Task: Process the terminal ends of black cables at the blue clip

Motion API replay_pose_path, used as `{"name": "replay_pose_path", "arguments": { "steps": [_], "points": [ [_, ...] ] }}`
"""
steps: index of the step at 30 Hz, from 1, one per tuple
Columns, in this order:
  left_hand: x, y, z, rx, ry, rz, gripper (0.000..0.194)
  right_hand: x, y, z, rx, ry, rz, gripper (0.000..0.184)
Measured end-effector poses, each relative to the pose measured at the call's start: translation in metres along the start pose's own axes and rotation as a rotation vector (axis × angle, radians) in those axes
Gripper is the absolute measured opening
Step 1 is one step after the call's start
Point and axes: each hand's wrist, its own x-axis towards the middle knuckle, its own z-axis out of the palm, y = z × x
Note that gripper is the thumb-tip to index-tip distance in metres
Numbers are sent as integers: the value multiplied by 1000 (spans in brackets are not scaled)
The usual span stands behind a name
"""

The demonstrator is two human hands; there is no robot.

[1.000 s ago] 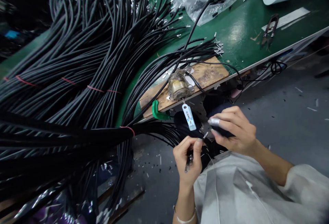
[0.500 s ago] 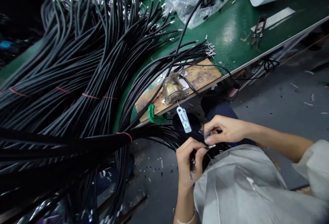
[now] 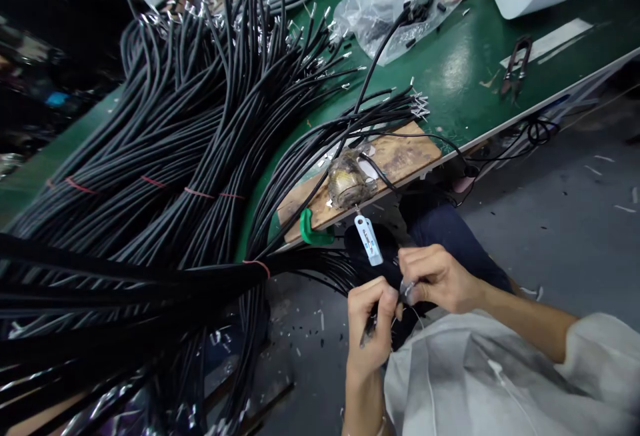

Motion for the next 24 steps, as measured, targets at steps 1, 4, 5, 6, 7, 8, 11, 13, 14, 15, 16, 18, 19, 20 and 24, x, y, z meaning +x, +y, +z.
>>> {"name": "replay_pose_path", "arguments": {
  "steps": [1, 4, 5, 6, 7, 8, 11, 13, 14, 15, 16, 18, 19, 20, 24],
  "points": [
    [1, -1, -2, -41, -21, 48, 41, 0, 3, 2, 192, -14, 92, 39],
    [4, -4, -5, -96, 20, 137, 31, 1, 9, 6, 624, -43, 410, 45],
    [5, -4, -4, -87, 52, 143, 27, 2, 10, 6, 669, -56, 496, 45],
    [5, -4, -3, -73, 80, 143, 24, 4, 11, 5, 668, -71, 558, 44],
    [5, -4, -2, -58, 103, 143, 21, 8, 11, 1, 638, -85, 589, 42],
    [5, -3, 0, -46, 126, 143, 19, 13, 10, -3, 593, -78, 597, 41],
    [4, -2, 3, -40, 199, 150, 15, 35, 6, -17, 433, 69, 578, 39],
    [4, -3, 3, -70, 235, 169, 13, 52, 2, -22, 323, 164, 550, 40],
    [4, -4, 3, -92, 252, 181, 12, 59, 0, -22, 283, 179, 528, 42],
    [4, -5, 3, -119, 273, 194, 12, 65, -2, -20, 259, 170, 506, 43],
    [4, -6, 3, -145, 295, 204, 12, 69, -3, -17, 259, 148, 489, 45],
    [5, -9, 2, -191, 337, 211, 13, 73, -4, -9, 331, 113, 486, 47],
    [6, -10, 2, -208, 352, 204, 13, 73, -4, -5, 394, 115, 496, 47],
    [7, -12, 2, -220, 360, 189, 12, 73, -3, -1, 469, 123, 508, 48],
    [13, -14, 4, -235, 359, 109, 12, 68, 0, 9, 746, 184, 520, 42]
  ]
}}
